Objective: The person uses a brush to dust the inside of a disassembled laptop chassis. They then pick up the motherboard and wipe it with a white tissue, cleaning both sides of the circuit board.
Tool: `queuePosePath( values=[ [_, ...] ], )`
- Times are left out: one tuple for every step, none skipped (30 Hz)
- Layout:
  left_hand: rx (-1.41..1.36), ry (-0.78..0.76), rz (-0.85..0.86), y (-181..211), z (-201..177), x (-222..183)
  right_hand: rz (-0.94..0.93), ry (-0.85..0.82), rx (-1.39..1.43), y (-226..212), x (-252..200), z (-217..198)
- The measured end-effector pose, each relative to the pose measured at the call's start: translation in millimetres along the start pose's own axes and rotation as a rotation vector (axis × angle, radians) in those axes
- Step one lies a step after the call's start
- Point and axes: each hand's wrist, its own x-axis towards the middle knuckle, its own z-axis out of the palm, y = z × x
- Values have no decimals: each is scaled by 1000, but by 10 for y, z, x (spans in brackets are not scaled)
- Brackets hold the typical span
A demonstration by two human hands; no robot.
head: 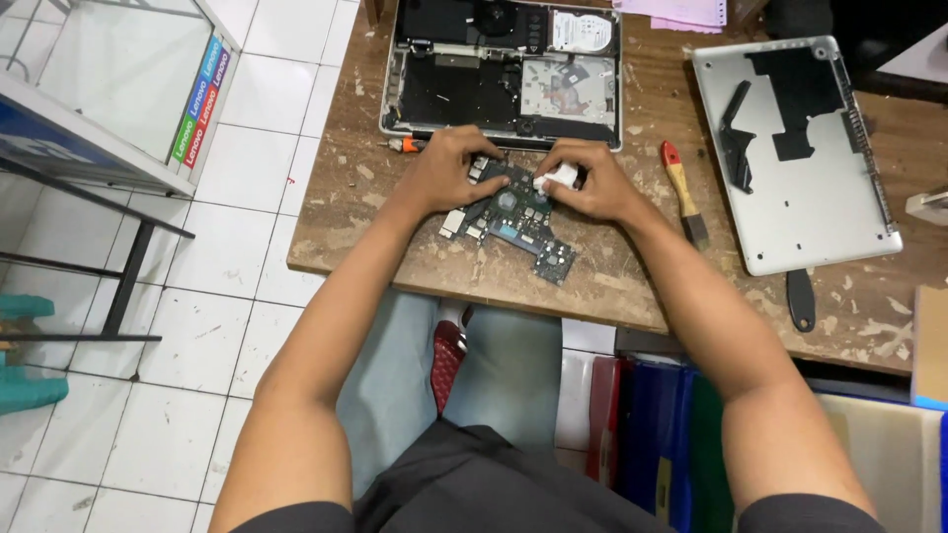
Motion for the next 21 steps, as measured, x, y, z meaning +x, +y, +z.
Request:
queuePosePath(
  values=[
    [-2,-2,2,32,-17,-5,1,3,-2,-27,7,5],
    [-4,-5,2,58,-34,-8,1,4,-2,-48,19,11],
    [-7,-7,1,85,-38,-15,3,4,-1,-66,20,11],
    [-10,-8,2,119,-58,-11,5,5,-4,-49,36,27],
    [-13,-16,-2,156,-77,-6,4,12,8,-37,41,45],
    [-16,-24,-7,191,-95,2,4,20,20,-23,48,59],
    [-20,-30,-3,193,-99,15,8,27,17,-56,70,43],
    [-29,-17,-15,193,-104,24,14,34,31,-88,91,30],
    [-43,-2,-27,196,-91,25,24,40,41,-129,96,12],
    [-52,-7,-22,151,-63,13,32,45,35,-111,72,11],
    [-34,-10,-40,108,-42,-7,31,48,43,-89,60,13],
    [-15,-13,-58,68,-24,-26,31,52,52,-71,51,16],
    [-17,-16,-54,76,-20,-18,32,56,49,-61,45,8],
    [-11,-9,-67,87,-18,-11,38,71,58,-54,39,2],
    [-7,-7,-76,99,-8,-2,47,90,66,-56,17,-4],
    [-12,-14,-70,85,-21,11,51,98,60,-59,51,-21],
    [-10,-3,-97,86,-15,-6,53,125,56,-83,43,-24],
    [-7,7,-125,88,-11,-31,56,153,51,-109,32,-18],
    [-18,2,-119,98,-23,-1,63,158,42,-109,40,-33],
    [-19,20,-112,108,-41,19,70,195,7,-112,47,-38],
    [-24,40,-116,143,-49,-11,82,224,-23,-136,25,-20]
  ],
)
